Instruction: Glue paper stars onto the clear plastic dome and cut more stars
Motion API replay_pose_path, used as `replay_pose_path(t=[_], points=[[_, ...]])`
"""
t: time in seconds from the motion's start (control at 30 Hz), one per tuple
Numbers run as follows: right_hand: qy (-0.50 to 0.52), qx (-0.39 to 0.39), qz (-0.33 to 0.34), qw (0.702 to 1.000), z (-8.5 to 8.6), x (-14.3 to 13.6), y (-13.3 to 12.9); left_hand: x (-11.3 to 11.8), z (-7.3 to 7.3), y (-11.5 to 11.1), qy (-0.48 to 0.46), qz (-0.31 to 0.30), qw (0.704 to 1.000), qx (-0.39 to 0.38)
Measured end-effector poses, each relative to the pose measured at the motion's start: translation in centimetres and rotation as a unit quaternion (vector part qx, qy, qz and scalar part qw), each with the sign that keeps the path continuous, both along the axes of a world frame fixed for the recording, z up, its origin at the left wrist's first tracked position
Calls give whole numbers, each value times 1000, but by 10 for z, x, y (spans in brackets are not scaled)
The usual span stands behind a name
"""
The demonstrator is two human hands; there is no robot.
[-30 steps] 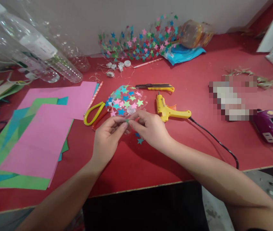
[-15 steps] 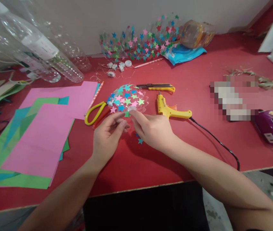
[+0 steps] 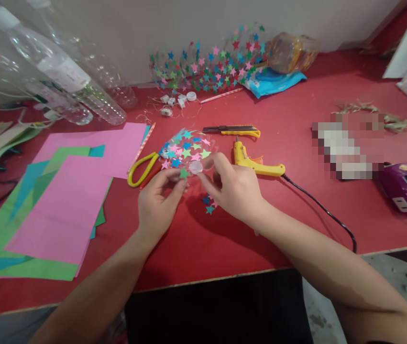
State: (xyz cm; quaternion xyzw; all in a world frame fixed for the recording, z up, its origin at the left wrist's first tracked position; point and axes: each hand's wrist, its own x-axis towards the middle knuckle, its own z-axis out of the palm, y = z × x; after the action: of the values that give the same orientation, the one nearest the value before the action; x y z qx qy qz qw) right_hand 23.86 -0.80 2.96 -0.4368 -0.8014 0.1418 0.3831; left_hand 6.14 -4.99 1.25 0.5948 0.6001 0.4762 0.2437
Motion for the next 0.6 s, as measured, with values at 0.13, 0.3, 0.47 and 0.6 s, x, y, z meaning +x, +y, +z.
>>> replay_pose_path(t=[0.13, 0.3, 0.47, 0.6], points=[[51, 15, 11, 999, 4, 2, 2, -1, 6, -2, 47, 8, 999, 27], [84, 71, 14, 994, 15, 8, 2, -4, 11, -5, 83, 14, 995, 54], [133, 75, 5, 988, 13, 15, 4, -5, 11, -4, 99, 19, 991, 88], [151, 49, -6, 987, 10, 20, 5, -5, 10, -4, 106, 12, 989, 98]])
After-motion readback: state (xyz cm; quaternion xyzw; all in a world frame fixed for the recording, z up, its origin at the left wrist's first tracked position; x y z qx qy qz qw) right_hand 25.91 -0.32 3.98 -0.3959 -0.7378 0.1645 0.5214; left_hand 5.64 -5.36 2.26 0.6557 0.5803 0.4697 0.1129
